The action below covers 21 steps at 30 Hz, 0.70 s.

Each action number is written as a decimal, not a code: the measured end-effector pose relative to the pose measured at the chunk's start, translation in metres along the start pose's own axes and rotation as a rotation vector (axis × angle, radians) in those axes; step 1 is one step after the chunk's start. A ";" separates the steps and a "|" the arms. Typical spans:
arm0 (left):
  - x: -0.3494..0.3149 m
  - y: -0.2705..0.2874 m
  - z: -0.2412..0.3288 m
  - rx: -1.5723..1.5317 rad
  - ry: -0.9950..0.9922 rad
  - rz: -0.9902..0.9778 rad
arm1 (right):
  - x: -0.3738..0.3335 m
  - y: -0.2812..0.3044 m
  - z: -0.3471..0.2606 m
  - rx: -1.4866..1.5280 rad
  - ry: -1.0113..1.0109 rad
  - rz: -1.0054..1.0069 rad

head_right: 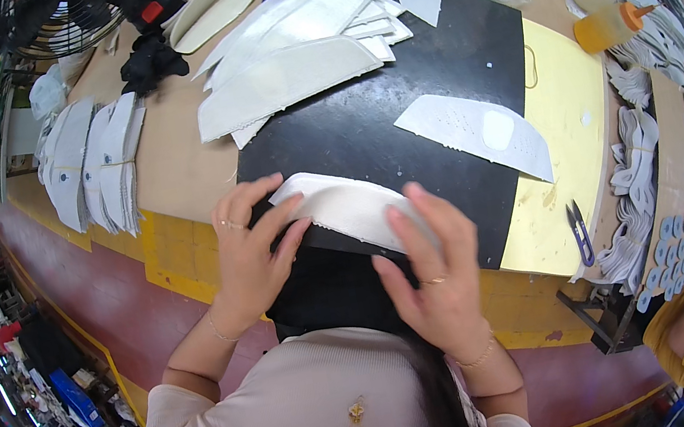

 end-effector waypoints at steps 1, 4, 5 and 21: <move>-0.003 0.003 0.003 -0.074 -0.052 0.002 | 0.006 -0.012 -0.001 0.042 0.019 -0.024; -0.011 0.009 0.010 -0.283 -0.228 -0.020 | 0.021 -0.035 -0.002 0.061 0.063 -0.072; -0.011 0.010 0.011 -0.371 -0.257 -0.058 | 0.021 -0.037 -0.002 0.042 0.082 -0.093; 0.024 -0.014 -0.013 -0.279 0.195 -0.253 | -0.027 0.124 0.038 1.010 0.188 0.503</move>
Point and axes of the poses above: each hand's wrist, its own x-axis towards the middle knuckle, its own y-axis out of the back of the hand, z = x × y, the point moved 6 cm from there along x, towards the middle knuckle, and after that the axes turned 10 degrees about x, right-handed, at the moved point
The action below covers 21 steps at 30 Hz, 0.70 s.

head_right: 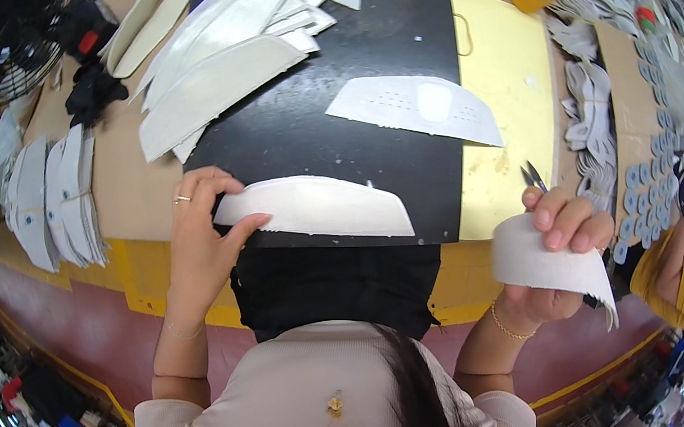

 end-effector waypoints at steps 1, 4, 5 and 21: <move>0.001 0.003 0.003 0.044 -0.061 0.047 | 0.001 0.002 0.000 -0.007 0.007 -0.008; -0.003 -0.005 -0.011 -0.409 0.211 -0.148 | -0.002 0.002 0.009 -0.007 -0.018 -0.029; 0.000 0.001 -0.008 -0.504 0.182 -0.079 | -0.003 0.001 0.012 -0.014 -0.001 -0.021; 0.055 -0.060 0.110 0.240 -0.811 0.048 | -0.007 -0.010 0.022 -0.126 0.001 -0.005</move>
Point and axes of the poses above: each hand's wrist, its own x-axis towards the middle knuckle, its own y-axis out of the back of the hand, z = x × y, the point moved 6 cm from there along x, towards the middle knuckle, and after that the axes turned 10 degrees about x, right-handed, at the moved point
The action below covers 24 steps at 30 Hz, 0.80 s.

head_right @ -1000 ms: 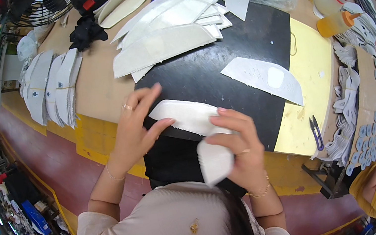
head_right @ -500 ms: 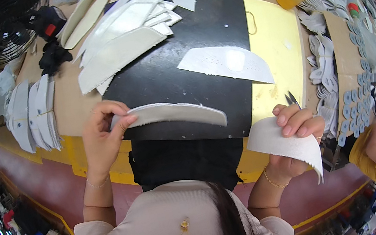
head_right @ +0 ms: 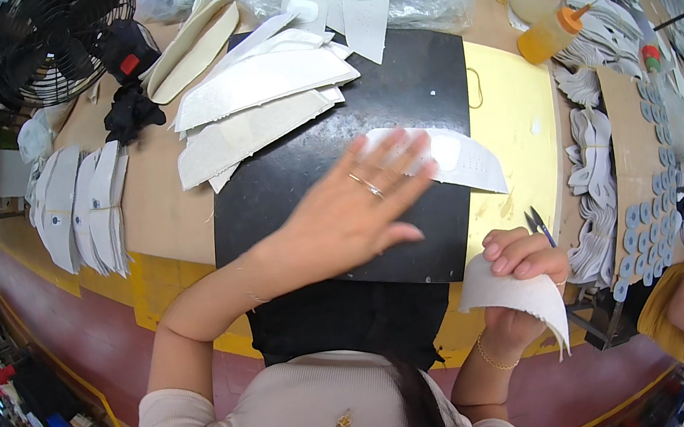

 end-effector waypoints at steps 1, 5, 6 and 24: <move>-0.004 -0.015 0.004 -0.018 0.001 -0.053 | 0.000 0.001 -0.002 -0.017 0.011 0.005; -0.016 -0.025 0.005 0.027 -0.004 -0.189 | 0.000 0.007 -0.009 -0.091 0.034 0.009; -0.022 -0.020 0.004 0.039 0.014 -0.206 | -0.001 0.009 -0.008 -0.090 0.005 -0.001; -0.125 0.050 -0.022 -1.190 1.063 0.001 | -0.005 -0.055 0.046 -0.728 -0.725 -0.529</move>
Point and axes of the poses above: each hand's wrist, its own x-axis towards the middle knuckle, its own y-axis out of the back of the hand, z = x × y, the point moved 6 cm from there along x, towards the middle knuckle, and after that the axes turned 10 degrees about x, right-handed, at the moved point
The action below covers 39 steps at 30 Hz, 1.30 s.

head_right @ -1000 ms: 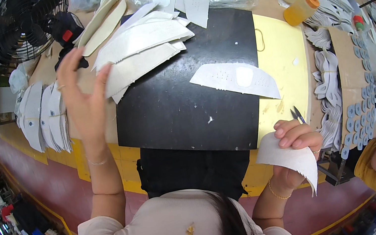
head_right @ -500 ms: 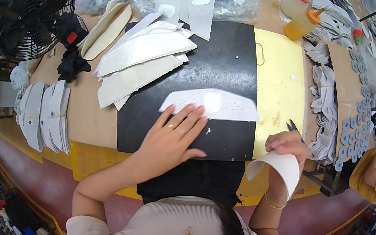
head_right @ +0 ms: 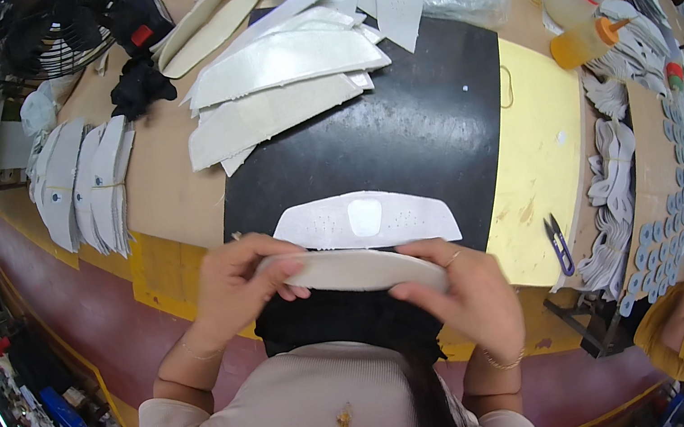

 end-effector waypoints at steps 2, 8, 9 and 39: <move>0.002 0.010 -0.004 -0.120 0.029 0.082 | -0.008 0.015 0.025 0.178 -0.222 0.021; 0.017 0.020 -0.023 0.100 0.192 0.109 | -0.006 0.022 0.037 0.302 -0.349 0.276; 0.021 0.021 -0.023 0.144 0.224 0.118 | -0.003 0.023 0.037 0.241 -0.346 0.305; 0.036 0.020 -0.022 0.433 0.225 0.168 | 0.009 0.022 0.038 -0.147 -0.326 0.404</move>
Point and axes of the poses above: each hand's wrist, its own x-axis towards the middle knuckle, its own y-axis out of the back of the hand, z = x × y, the point moved 6 cm from there along x, towards the middle knuckle, and after that the axes turned 10 degrees about x, right-handed, at the moved point
